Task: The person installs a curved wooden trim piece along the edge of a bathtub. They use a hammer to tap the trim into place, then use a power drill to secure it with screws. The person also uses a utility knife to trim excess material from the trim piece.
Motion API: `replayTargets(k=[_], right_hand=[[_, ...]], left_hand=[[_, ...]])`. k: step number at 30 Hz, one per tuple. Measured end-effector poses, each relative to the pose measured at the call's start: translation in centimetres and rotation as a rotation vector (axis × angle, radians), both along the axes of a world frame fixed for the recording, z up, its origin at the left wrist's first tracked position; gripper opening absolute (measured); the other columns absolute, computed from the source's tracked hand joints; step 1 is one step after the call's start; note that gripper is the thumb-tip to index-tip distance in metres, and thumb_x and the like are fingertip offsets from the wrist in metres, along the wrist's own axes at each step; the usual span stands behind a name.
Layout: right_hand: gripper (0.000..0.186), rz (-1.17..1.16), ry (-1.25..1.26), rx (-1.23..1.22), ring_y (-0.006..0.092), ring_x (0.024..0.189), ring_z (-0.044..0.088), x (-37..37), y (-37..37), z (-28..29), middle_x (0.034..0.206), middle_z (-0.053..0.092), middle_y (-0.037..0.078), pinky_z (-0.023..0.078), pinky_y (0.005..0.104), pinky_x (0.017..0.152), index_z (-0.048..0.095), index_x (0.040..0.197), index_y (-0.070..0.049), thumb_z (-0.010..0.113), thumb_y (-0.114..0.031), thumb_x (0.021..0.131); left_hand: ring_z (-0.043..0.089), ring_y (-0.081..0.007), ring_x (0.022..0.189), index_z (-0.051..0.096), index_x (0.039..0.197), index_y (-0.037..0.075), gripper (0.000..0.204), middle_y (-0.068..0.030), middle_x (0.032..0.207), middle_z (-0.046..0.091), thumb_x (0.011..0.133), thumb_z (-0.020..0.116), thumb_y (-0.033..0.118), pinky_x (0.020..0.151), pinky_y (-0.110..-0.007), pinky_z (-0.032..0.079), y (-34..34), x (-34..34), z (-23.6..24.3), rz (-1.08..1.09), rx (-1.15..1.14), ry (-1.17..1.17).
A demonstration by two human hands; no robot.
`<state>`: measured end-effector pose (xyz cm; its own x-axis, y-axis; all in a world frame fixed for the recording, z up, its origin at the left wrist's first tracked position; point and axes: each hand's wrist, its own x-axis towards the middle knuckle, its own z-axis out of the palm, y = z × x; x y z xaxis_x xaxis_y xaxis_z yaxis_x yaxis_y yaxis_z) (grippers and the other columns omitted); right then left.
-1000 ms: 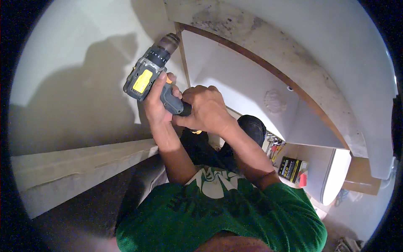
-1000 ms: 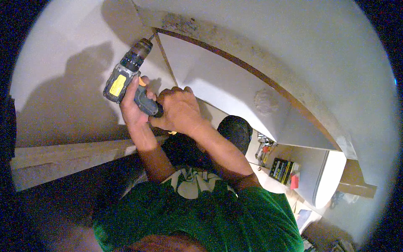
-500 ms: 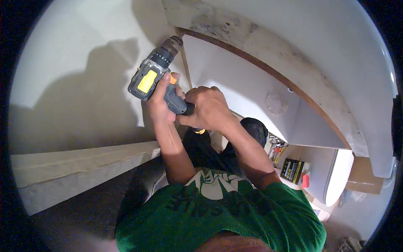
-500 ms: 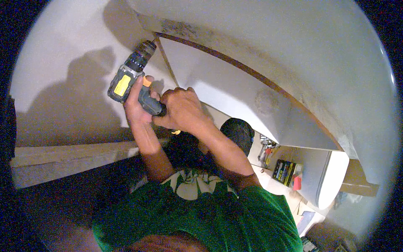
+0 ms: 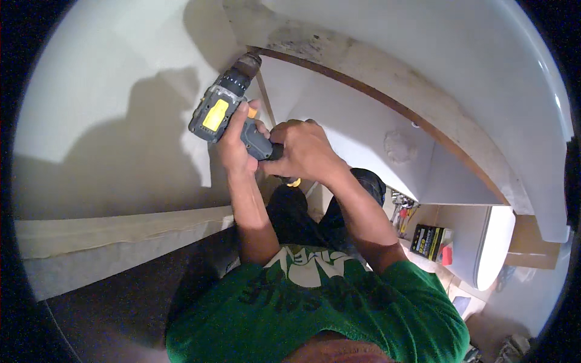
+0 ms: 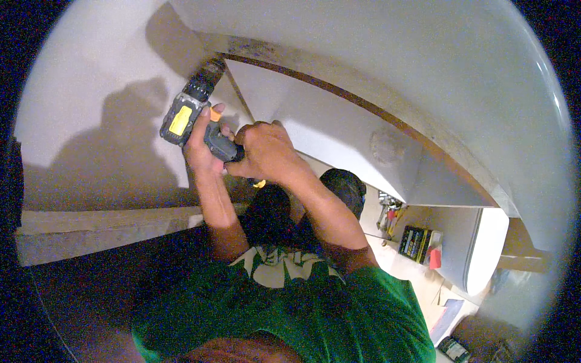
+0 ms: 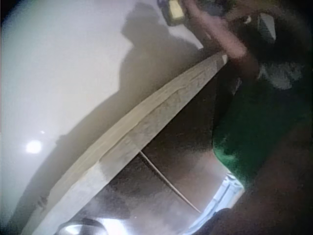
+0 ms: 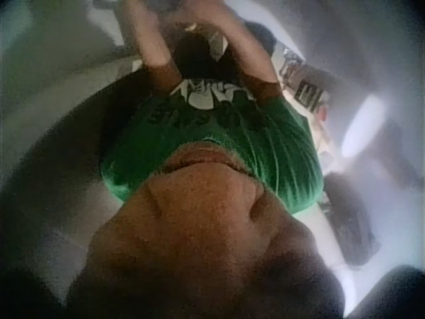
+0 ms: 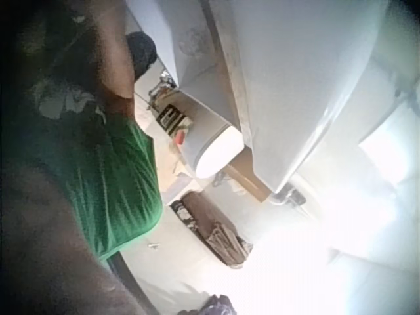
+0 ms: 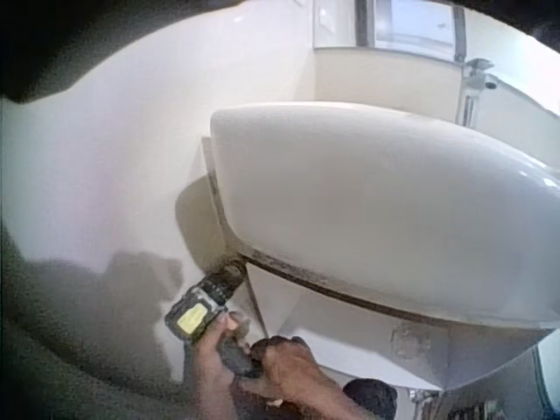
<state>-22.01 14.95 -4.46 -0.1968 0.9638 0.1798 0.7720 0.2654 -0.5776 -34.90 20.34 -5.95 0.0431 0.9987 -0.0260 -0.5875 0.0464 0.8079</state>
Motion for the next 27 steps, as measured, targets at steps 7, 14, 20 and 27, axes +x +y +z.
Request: replayTargets(k=[7, 14, 20, 27], right_hand=[[0.042, -0.015, 0.030, 0.023, 0.0344, 0.076, 0.064, 0.2, -0.1, -0.8, 0.083, 0.067, 0.016, 0.050, 0.0412, 0.072, 0.070, 0.079, 0.000, 0.073, -0.035, 0.056], [0.042, -0.044, -0.019, 0.021, 0.0361, 0.071, 0.064, 0.1, 0.0, -0.6, 0.075, 0.066, 0.019, 0.051, 0.0422, 0.069, 0.070, 0.081, -0.001, 0.073, -0.036, 0.058], [0.040, -0.064, -0.024, 0.046, 0.0369, 0.070, 0.066, -1.1, 0.6, -1.2, 0.068, 0.065, 0.020, 0.052, 0.0462, 0.073, 0.070, 0.074, -0.003, 0.070, -0.041, 0.060], [0.039, 0.048, -0.057, 0.127, 0.0378, 0.069, 0.065, -1.4, -0.4, -1.9, 0.065, 0.064, 0.019, 0.052, 0.0453, 0.073, 0.069, 0.073, -0.002, 0.070, -0.039, 0.061]], left_hand=[[0.055, -0.0152, 0.050, 0.058, 0.096, 0.004, 0.020, -0.0079, 0.080, 0.062, 0.084, 0.068, 0.016, 0.045, -0.031, 0.047, -0.1, 0.0, -0.1, -0.010, -0.016, 0.021], [0.056, -0.0149, 0.053, 0.058, 0.093, 0.005, 0.018, -0.0048, 0.076, 0.059, 0.084, 0.068, 0.016, 0.048, -0.031, 0.047, 0.4, -0.2, 0.0, -0.066, -0.087, -0.004], [0.057, -0.0147, 0.056, 0.060, 0.097, 0.003, 0.027, -0.0060, 0.081, 0.062, 0.082, 0.070, 0.024, 0.049, -0.031, 0.047, 1.1, -1.0, -0.8, -0.090, 0.009, 0.018], [0.056, -0.0150, 0.056, 0.060, 0.100, 0.003, 0.033, -0.0088, 0.088, 0.063, 0.083, 0.070, 0.029, 0.051, -0.032, 0.048, -1.3, -1.4, -1.7, 0.051, -0.014, -0.020]])
